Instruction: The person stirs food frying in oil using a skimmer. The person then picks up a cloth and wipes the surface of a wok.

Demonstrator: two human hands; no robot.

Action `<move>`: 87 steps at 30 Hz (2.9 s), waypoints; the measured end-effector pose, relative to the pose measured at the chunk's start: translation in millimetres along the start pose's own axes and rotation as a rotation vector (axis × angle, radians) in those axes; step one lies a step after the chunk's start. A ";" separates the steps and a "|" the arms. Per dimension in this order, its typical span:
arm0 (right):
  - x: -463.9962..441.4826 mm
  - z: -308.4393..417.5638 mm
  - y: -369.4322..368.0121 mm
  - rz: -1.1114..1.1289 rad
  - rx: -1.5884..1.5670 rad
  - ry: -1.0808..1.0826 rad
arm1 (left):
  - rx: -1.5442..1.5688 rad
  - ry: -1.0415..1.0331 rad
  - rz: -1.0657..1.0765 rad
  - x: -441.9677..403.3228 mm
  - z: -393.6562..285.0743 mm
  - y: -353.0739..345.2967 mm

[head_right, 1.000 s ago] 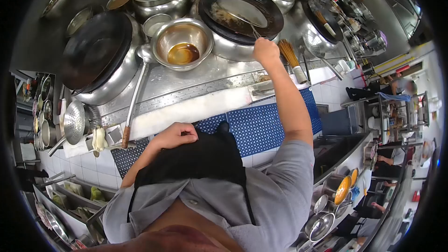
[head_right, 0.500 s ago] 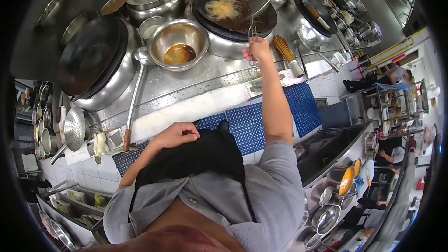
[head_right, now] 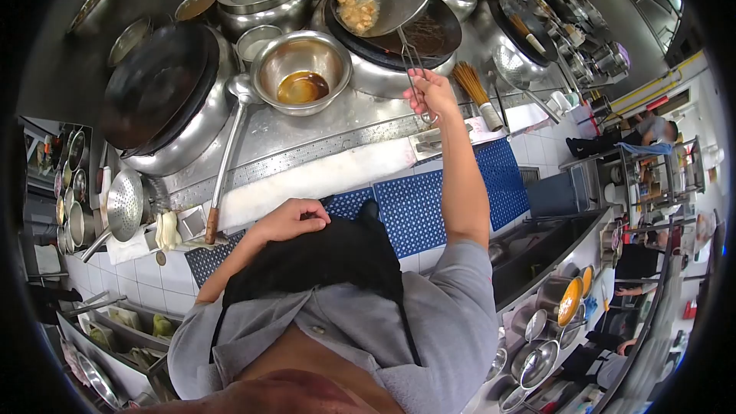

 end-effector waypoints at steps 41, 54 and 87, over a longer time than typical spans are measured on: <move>67.4 54.2 4.2 -0.192 0.690 -0.036 | -0.035 0.007 0.009 2.1 1.7 5.1; -21.1 34.2 -7.2 -0.279 0.624 0.008 | -0.072 0.023 0.002 0.3 2.1 5.2; 35.7 22.3 -34.0 -0.288 0.595 0.049 | -0.004 0.033 0.015 -0.9 8.1 -3.0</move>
Point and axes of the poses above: each hand's wrist, its own x-axis away from the middle knuckle, its own y-axis out of the back of the hand, z = x × y, the point moved 5 cm from there along -x, towards the middle knuckle, and after that the axes turned 12 degrees about z, right-handed, at the moved point
